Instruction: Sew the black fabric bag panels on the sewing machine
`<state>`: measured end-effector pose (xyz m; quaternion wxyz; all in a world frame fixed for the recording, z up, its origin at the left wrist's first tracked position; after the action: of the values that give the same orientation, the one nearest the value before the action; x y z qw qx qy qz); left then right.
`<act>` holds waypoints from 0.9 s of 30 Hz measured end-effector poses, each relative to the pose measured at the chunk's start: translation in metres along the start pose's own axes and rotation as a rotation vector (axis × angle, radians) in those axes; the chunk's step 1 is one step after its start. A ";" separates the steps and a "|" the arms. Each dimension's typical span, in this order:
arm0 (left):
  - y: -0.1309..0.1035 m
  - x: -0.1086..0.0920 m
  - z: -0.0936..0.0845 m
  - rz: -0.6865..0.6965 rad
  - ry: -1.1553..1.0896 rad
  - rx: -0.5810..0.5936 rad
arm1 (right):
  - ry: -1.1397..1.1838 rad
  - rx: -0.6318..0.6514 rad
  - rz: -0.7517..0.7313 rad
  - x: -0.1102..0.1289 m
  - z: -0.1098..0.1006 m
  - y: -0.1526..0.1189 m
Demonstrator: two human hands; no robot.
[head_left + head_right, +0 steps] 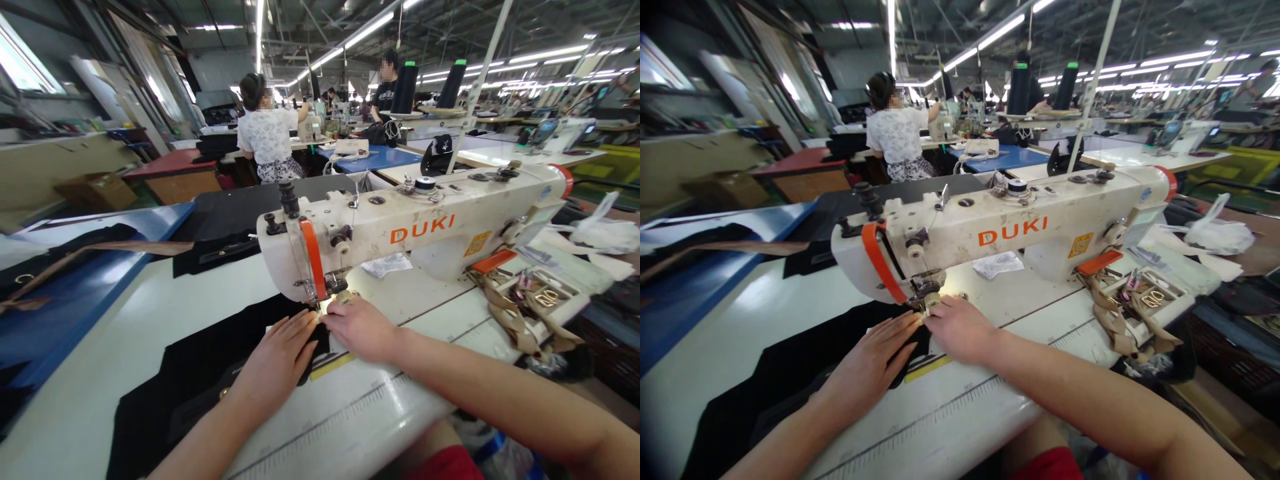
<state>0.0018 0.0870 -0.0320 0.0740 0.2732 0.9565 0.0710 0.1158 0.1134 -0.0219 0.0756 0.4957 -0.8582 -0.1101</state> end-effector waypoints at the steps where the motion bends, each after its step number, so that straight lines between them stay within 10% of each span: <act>1: 0.000 0.000 0.000 0.000 0.001 0.001 | -0.003 -0.009 -0.005 0.000 0.000 -0.001; 27: -0.007 0.014 -0.002 -0.061 0.011 -0.006 | 0.057 -0.163 0.011 0.000 -0.009 -0.010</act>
<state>-0.0138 0.0886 -0.0326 0.0718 0.2433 0.9645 0.0731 0.1260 0.1077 -0.0161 0.1410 0.4861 -0.8465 -0.1651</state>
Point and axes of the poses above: each hand's wrist, its own y-axis towards the middle knuckle, its own z-axis out of the palm, x = y × z, the point moved 7 cm from there along y, towards the middle knuckle, and after that the axes turned 4 degrees about x, right-handed, at the moved point
